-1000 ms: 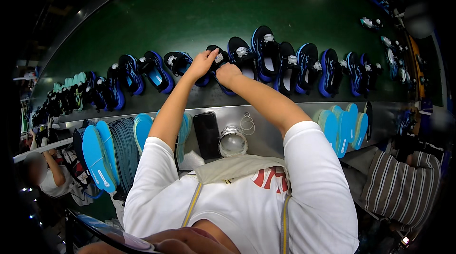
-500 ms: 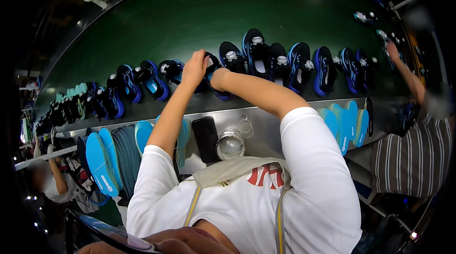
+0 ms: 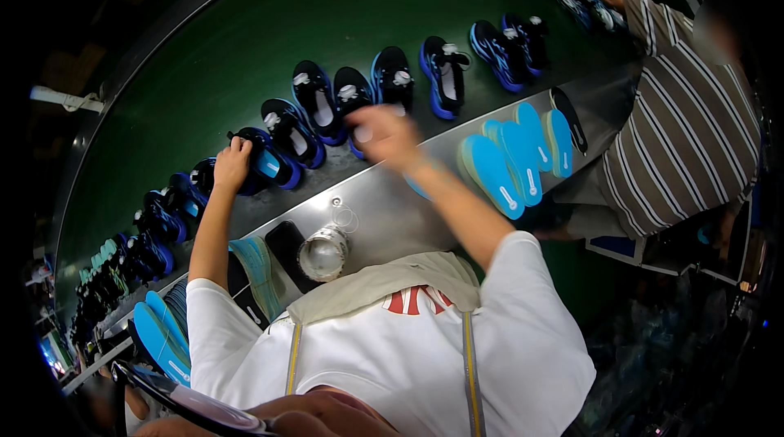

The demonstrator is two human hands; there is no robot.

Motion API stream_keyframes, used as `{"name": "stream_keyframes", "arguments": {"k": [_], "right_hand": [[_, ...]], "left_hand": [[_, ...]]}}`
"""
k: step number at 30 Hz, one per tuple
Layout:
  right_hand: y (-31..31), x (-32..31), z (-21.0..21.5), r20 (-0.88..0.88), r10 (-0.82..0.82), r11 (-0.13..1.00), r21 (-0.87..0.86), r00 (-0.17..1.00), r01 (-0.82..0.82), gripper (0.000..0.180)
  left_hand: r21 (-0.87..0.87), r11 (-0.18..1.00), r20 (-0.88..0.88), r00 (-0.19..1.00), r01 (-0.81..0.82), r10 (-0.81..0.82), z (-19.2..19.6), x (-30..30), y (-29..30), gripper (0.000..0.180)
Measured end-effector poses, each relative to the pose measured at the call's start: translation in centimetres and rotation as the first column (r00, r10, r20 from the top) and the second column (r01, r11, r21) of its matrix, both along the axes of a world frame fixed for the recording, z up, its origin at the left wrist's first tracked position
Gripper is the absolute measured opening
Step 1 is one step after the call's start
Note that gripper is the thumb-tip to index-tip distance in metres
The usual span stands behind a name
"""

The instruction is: The person inserts insoles into shoes and wipes the exterior of the shoes with a cloth on an assembly line.

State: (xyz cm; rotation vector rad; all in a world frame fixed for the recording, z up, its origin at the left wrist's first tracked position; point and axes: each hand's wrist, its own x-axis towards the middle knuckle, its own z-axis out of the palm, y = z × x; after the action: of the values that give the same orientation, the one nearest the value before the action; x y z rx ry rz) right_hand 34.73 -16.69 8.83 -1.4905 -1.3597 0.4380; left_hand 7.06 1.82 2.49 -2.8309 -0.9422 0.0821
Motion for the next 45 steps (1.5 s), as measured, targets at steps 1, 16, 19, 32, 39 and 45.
{"name": "stream_keyframes", "arguments": {"k": [1,16,19,32,39,45], "right_hand": [[-2.5,5.3,-0.9,0.089,-0.256,0.966,0.061,0.962,0.252,0.024],[-29.0,33.6,-7.9,0.653,-0.401,0.250,-0.597,0.642,0.763,0.034],[-26.9,31.8,-3.6,0.722,-0.471,0.315,-0.400,0.508,0.861,0.036],[6.0,0.0,7.3,-0.325,0.257,0.601,-0.684,0.910,-0.414,0.018],[12.5,-7.8,2.4,-0.378,0.190,0.320,-0.849,0.906,-0.421,0.016],[13.5,-9.3,0.3,0.009,0.383,0.463,-0.867,0.924,-0.183,0.013]], "left_hand": [[0.004,0.999,-0.022,0.999,0.041,-0.041,0.3,0.6,-0.2,0.015],[-0.698,0.716,0.693,0.222,-0.032,0.686,3.9,1.6,-3.0,0.016],[-0.841,0.528,0.523,-0.069,0.118,0.849,4.5,1.0,-5.0,0.023],[-0.314,0.937,0.370,0.889,-0.153,0.269,3.3,8.4,-1.5,0.032],[-0.638,0.761,0.300,0.873,-0.116,0.385,2.3,6.6,2.6,0.033],[-0.746,0.646,0.252,0.827,-0.165,0.502,2.3,5.7,3.0,0.038]]}}
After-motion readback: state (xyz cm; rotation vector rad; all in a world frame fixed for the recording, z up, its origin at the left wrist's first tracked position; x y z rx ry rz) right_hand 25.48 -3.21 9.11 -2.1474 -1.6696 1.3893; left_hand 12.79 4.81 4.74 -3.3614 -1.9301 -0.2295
